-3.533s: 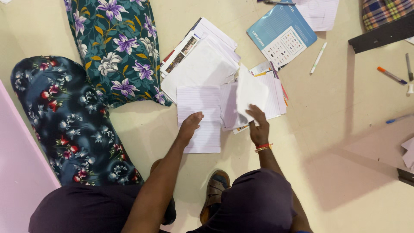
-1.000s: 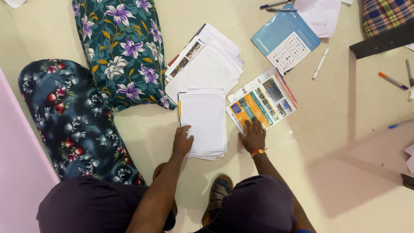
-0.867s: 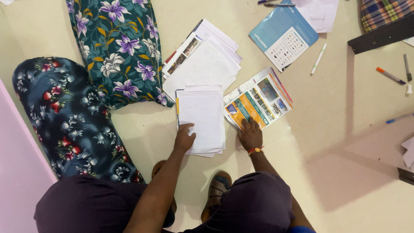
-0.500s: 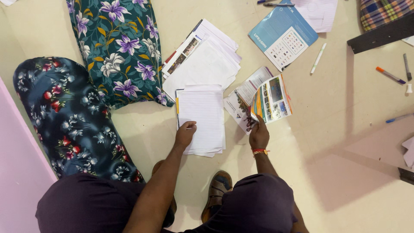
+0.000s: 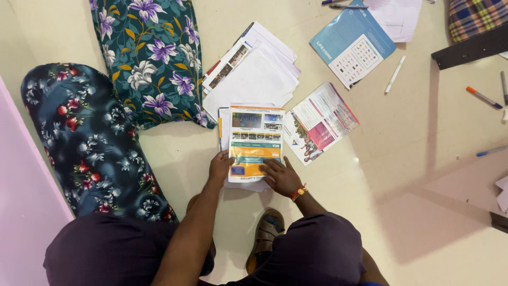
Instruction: The person gathers loose papers from the floor, aligns them into a stack, and then moves to a desk to sort through different documents and brochures, laying them out separately.
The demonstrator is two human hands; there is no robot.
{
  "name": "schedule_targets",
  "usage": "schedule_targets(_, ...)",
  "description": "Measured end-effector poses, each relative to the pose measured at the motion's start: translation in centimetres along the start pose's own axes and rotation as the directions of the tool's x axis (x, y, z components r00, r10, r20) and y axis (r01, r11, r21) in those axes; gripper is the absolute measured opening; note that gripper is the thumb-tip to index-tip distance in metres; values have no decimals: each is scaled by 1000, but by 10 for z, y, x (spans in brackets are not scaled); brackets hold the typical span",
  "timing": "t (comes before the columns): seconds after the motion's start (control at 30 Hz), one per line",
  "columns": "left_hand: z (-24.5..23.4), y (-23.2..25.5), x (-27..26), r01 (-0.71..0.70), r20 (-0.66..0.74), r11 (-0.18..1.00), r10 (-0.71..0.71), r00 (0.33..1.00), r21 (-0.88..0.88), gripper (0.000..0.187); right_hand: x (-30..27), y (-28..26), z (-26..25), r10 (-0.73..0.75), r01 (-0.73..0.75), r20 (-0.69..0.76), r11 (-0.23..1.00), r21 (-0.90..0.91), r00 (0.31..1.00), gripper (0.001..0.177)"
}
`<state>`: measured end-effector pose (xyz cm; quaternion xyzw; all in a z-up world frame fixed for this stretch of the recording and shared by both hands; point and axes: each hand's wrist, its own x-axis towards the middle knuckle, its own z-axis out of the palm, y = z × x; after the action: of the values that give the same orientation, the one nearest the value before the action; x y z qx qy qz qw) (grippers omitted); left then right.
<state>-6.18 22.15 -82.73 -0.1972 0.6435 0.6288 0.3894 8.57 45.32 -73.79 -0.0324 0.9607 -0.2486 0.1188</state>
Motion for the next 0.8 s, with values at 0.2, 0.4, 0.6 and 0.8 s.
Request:
schedule_targets(0.2, -1, -8, -6, -249, -134, 852, 344, 929, 461, 61, 10, 60, 11, 289, -340, -265, 925, -171, 920, 57)
schedule_targets(0.4, 14, 8, -37, -274, -12, 578, 441, 897, 769, 56, 2, 96, -4, 581, -604, -238, 797, -29, 778, 79)
schedule_targets(0.6, 7, -11, -31, -260, 1, 543, 432, 902, 798, 46, -7, 99, 3, 488, -546, -348, 833, -89, 800, 64)
schedule_targets(0.8, 4, -4, -30, -180, -28, 613, 314, 949, 770, 50, -2, 91, 0, 447, -528, -368, 835, -156, 815, 54)
